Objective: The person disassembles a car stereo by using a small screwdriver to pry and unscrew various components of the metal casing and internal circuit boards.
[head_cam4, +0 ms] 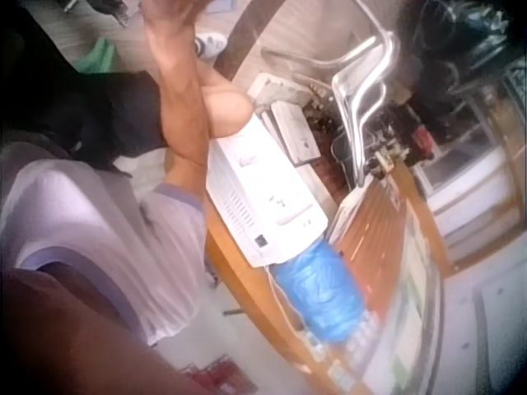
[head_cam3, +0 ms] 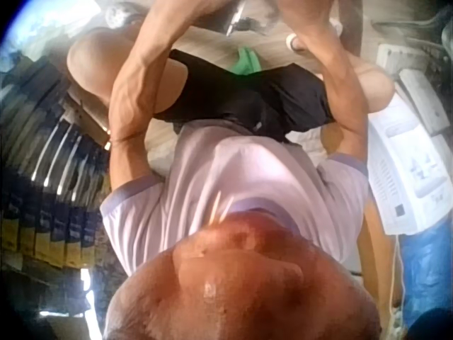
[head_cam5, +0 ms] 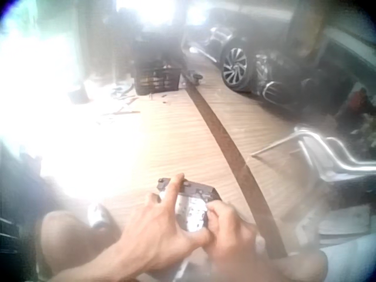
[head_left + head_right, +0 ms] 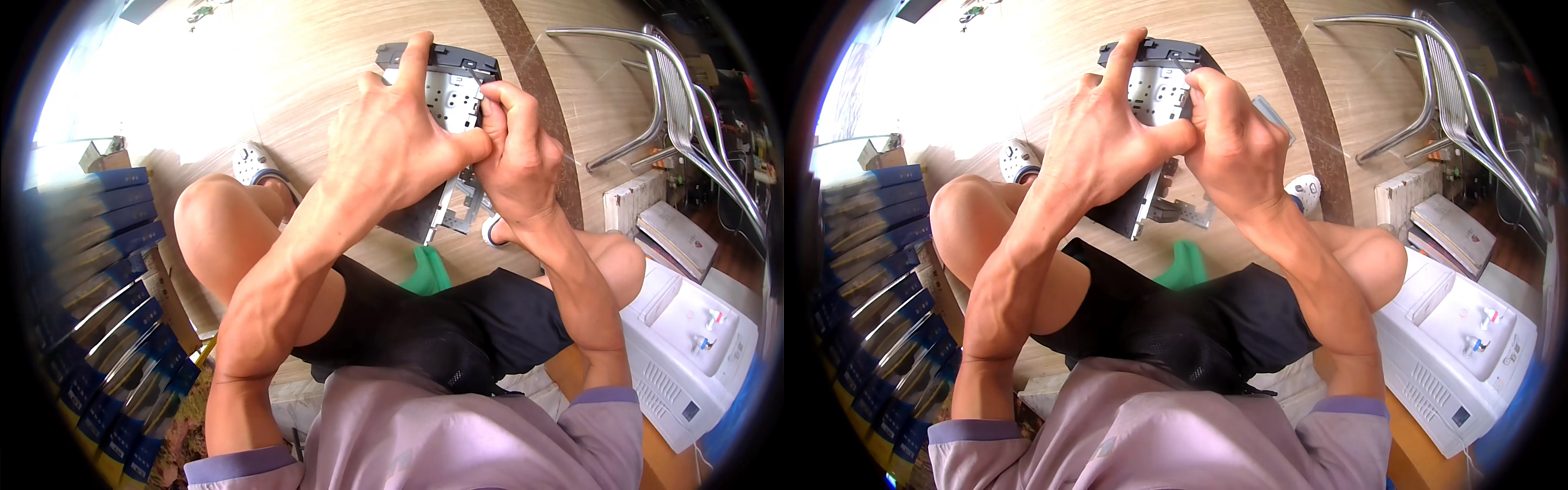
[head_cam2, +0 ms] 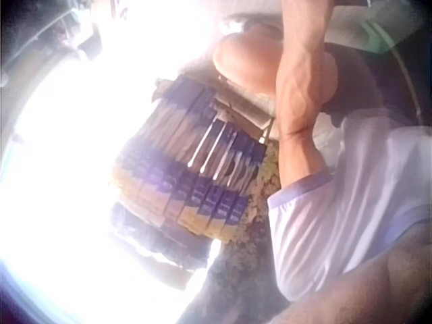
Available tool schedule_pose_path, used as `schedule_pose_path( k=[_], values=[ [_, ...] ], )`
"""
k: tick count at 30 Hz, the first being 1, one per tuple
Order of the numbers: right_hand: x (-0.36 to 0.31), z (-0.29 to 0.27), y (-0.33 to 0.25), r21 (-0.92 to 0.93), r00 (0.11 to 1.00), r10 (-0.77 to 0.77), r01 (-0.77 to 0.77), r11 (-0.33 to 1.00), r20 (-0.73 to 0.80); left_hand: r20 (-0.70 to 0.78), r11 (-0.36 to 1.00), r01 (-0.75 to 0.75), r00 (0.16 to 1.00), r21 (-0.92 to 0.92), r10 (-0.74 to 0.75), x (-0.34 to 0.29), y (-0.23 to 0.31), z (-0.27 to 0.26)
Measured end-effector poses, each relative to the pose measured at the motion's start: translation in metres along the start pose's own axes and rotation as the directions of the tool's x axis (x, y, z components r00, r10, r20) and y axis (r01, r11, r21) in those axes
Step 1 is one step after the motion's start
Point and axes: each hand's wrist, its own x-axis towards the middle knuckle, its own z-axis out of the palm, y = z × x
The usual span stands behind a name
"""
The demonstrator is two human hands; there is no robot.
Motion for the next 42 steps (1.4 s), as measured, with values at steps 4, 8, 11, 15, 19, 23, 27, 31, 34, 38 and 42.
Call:
schedule_pose_path(
  k=[4, 8, 11, 15, 19, 23, 27, 31, 34, 38, 42],
  values=[
    [0.001, -0.002, -0.003, 0.003, 0.999, 0.035, -0.035, 0.999, 0.012, 0.059, 0.994, -0.014, 0.998, -0.108, 0.020, -0.001, -0.002, -0.002],
    [0.005, -0.008, -0.003, 0.077, 0.999, -0.007, 0.004, 0.997, 0.040, 0.017, 0.999, -0.023, 1.000, -0.024, 0.024, -0.003, -0.012, -0.001],
    [0.008, -0.021, -0.001, 0.056, 0.997, -0.015, 0.010, 0.998, 0.079, -0.037, 0.995, -0.033, 0.999, 0.098, 0.037, -0.007, -0.008, -0.005],
    [0.008, -0.032, 0.002, 0.090, 0.978, 0.021, -0.041, 0.995, 0.206, -0.080, 0.987, -0.030, 0.996, 0.155, 0.043, -0.008, -0.014, -0.008],
    [0.010, -0.031, 0.007, 0.135, 0.969, -0.015, -0.019, 0.991, 0.247, -0.055, 0.992, -0.043, 0.997, 0.117, 0.050, -0.011, -0.014, -0.010],
    [0.013, -0.035, 0.001, 0.123, 0.963, -0.012, -0.022, 0.992, 0.268, 0.004, 0.994, -0.003, 1.000, 0.109, 0.003, -0.014, -0.010, -0.009],
    [0.017, -0.040, -0.002, 0.105, 0.956, -0.001, -0.031, 0.994, 0.292, 0.029, 0.994, -0.007, 1.000, 0.113, 0.004, -0.013, -0.014, -0.007],
    [0.018, -0.044, 0.000, 0.098, 0.928, 0.028, -0.069, 0.993, 0.371, 0.019, 0.991, -0.010, 1.000, 0.135, 0.007, -0.014, -0.014, -0.008],
    [0.016, -0.042, 0.001, 0.108, 0.938, 0.001, -0.041, 0.993, 0.345, 0.015, 0.991, -0.012, 1.000, 0.133, 0.010, -0.013, -0.014, -0.009],
    [0.016, -0.042, 0.001, 0.118, 0.939, 0.015, -0.059, 0.991, 0.343, 0.027, 0.991, -0.008, 1.000, 0.131, 0.005, -0.013, -0.013, -0.010],
    [0.017, -0.041, -0.002, 0.096, 0.939, 0.045, -0.083, 0.992, 0.341, 0.023, 0.990, -0.010, 1.000, 0.140, 0.007, -0.014, -0.014, -0.009]
  ],
)
